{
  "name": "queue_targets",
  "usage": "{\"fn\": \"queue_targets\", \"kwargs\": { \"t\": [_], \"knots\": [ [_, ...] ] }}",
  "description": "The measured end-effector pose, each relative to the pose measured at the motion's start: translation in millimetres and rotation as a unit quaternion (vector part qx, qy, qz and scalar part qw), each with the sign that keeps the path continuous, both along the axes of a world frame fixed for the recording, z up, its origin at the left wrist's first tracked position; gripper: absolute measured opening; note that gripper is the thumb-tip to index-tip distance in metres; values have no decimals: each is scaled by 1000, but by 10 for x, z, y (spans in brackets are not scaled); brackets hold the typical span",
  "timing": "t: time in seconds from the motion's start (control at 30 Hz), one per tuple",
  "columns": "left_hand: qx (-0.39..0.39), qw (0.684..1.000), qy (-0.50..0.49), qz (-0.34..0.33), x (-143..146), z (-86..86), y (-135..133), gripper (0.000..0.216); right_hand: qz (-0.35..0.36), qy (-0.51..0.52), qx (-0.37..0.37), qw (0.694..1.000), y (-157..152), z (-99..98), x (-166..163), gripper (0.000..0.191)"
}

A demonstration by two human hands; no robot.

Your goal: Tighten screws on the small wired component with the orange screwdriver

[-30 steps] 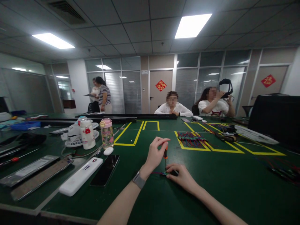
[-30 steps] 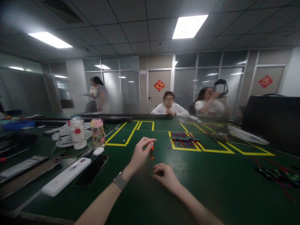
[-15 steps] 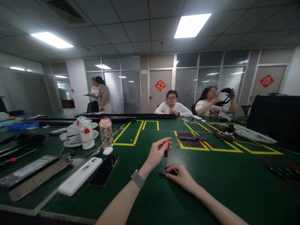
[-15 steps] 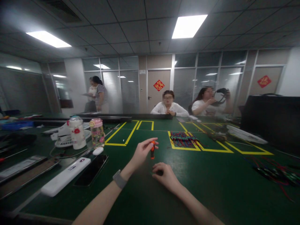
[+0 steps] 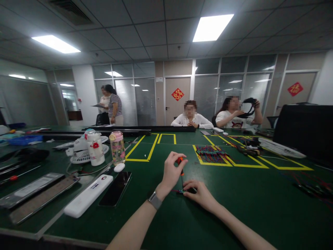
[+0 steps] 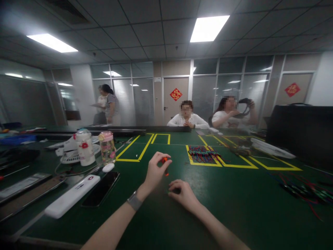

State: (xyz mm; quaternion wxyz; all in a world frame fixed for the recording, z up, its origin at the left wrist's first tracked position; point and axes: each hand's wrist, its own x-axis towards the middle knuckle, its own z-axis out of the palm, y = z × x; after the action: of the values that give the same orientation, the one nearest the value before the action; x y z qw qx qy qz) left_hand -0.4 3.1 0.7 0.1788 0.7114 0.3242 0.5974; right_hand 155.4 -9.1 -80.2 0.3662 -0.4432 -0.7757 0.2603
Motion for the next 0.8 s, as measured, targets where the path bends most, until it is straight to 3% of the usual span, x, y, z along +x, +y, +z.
{"fn": "queue_targets", "kwargs": {
  "t": [0.03, 0.2, 0.37, 0.57, 0.63, 0.73, 0.8],
  "knots": [
    [1, 1000, 6, -7, 1, -5, 1, 19, 0, -2, 0, 1000, -2, 6, 0, 10],
    [-81, 983, 17, -162, -17, 1, 26, 32, 5, -6, 8, 1000, -1, 11, 6, 10],
    [-3, 998, 45, -34, -51, 30, 30, 22, 9, -2, 16, 1000, 6, -2, 13, 11],
    [-106, 977, -5, -185, -29, 21, 77, 38, 19, -3, 22, 1000, 18, -16, 31, 11],
    [-75, 988, 8, -135, -32, 15, 74, 36, 20, -6, 22, 1000, 25, -22, 38, 12],
    [8, 999, 35, -3, -37, 14, 29, 27, 22, -13, 22, 999, 34, -28, 45, 13],
    [28, 998, 48, 11, -31, 20, -5, 24, 22, -14, 22, 999, 35, -28, 46, 14]
  ]
}}
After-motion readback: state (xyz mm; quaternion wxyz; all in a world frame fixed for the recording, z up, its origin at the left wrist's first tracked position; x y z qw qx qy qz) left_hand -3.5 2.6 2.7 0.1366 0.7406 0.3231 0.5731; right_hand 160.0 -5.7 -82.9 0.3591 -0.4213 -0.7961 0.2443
